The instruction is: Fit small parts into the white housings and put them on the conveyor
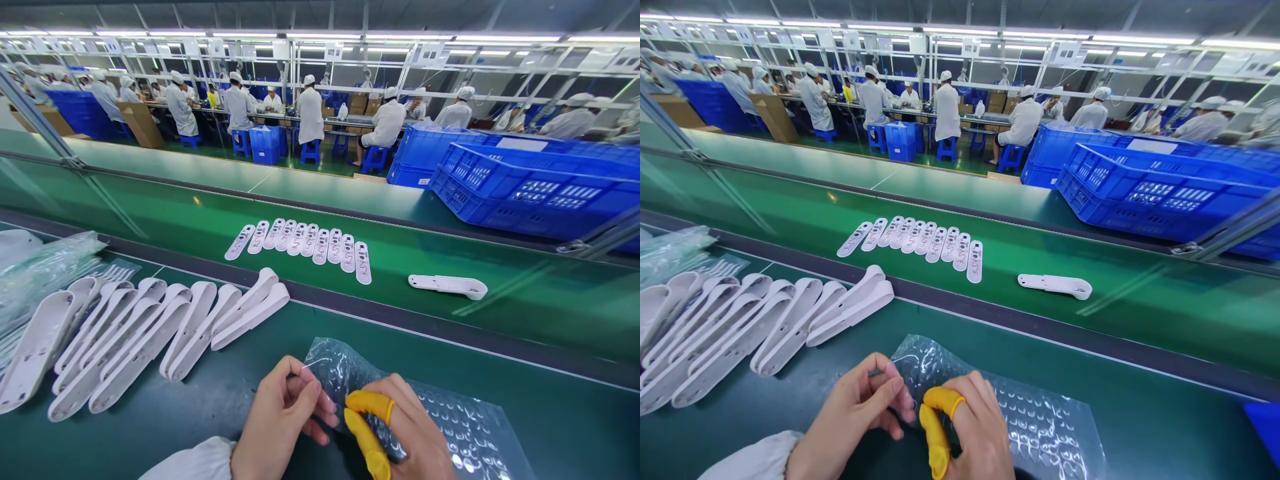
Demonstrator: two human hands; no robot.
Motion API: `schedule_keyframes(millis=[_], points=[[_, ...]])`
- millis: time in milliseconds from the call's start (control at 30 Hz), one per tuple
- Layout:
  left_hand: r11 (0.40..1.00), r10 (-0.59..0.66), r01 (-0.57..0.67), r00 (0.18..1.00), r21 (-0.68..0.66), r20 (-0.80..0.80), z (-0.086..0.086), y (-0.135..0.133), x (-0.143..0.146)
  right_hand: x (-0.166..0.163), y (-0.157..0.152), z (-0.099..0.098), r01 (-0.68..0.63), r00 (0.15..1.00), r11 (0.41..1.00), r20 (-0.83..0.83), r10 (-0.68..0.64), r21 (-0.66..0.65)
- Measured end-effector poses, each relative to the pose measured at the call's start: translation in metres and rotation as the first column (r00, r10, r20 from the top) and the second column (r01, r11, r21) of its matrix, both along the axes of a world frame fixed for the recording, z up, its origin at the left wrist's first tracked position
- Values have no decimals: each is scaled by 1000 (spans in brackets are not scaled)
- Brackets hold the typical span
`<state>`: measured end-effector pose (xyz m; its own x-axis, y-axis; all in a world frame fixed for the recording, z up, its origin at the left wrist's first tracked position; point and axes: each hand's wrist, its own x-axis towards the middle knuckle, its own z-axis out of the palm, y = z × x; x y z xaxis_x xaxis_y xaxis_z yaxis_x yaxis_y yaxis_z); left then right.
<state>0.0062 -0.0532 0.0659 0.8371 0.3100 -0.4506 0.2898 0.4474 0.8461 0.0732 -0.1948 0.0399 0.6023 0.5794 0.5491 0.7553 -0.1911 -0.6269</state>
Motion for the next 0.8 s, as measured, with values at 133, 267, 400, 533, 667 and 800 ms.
schedule_keyframes(millis=[133,267,400,533,667,800], points=[[999,31,-31,1000,23,6,1,2,0,-2,-1,8,35,999,999,-17,-35,8],[999,46,-46,999,25,16,0,3,-2,1,-4,12,-29,998,999,54,31,-46],[999,23,-24,999,40,36,-3,1,-7,3,-4,10,-131,989,981,45,138,-146],[997,-4,-1,998,71,68,-6,1,-13,4,-3,9,-164,984,978,-91,153,-129],[993,8,-16,997,114,72,-7,0,-17,3,1,11,-184,939,980,-309,154,-72],[984,6,-16,998,179,60,-4,-4,-17,3,6,12,-150,899,988,-421,119,-40]])
